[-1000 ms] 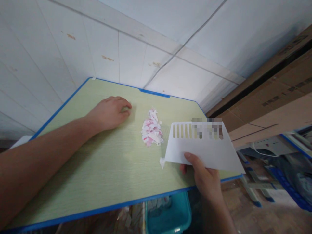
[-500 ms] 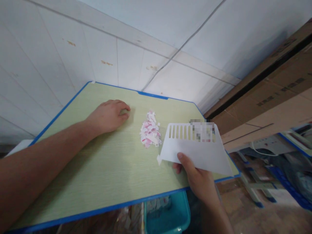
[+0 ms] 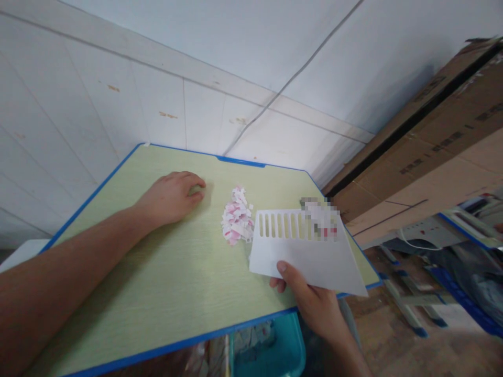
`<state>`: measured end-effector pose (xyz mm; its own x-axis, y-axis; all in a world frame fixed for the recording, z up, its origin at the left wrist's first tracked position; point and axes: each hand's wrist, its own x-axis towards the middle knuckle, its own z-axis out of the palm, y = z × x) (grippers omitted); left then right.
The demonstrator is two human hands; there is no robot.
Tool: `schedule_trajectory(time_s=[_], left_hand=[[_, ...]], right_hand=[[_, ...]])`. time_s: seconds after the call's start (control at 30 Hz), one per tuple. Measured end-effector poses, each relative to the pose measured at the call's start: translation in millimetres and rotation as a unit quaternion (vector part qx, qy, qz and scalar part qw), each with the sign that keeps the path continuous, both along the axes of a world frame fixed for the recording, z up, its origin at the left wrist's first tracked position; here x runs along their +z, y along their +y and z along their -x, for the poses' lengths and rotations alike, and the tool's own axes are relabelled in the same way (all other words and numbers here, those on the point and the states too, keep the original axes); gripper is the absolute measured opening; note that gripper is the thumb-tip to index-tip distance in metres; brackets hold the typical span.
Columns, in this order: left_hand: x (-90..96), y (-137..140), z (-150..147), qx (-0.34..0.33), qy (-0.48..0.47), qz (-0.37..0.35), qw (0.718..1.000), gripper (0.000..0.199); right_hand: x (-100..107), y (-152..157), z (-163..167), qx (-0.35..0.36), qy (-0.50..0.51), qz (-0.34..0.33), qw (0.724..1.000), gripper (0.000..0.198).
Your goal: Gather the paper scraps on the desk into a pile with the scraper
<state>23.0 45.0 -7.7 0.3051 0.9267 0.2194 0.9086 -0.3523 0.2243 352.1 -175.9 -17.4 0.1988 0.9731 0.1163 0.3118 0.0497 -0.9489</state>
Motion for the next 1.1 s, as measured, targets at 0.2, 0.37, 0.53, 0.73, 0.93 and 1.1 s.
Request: schedule_trajectory(time_s=[0.2,0.37,0.53,0.73,0.93,1.1], left_hand=[[-0.6,-1,0,-0.001,-0.004,-0.005,1.0,0.058],[-3.3,1,0,-0.002,-0.003,-0.001,1.0,0.059],[-2.9,0,-2,0.004,-0.011,0.004,1.0,0.059],[0.6,-2,-4,-0.002,-0.008,0.012,1.0,0.061],[0.6,-1,-3,0.001,-0.004,0.016,1.0,0.062],[2.2,-4,-4,0.005,-0.005,0.014,1.0,0.057]], right_hand=[[-1,1,-4,0.004,-0.004,0.018,1.0,0.057],[2,15,-3,0.007,-0.064,0.017,0.998,0.056],[10,26,3,0.048,-0.038,0.037,0.997,0.05],[17,27,2,0.007,-0.005,-0.004,1.0,0.05],[12,22,1,-0.012,-0.036,0.009,0.999,0.053],[10,21,0,-0.017,-0.063,0.018,0.998,0.049]])
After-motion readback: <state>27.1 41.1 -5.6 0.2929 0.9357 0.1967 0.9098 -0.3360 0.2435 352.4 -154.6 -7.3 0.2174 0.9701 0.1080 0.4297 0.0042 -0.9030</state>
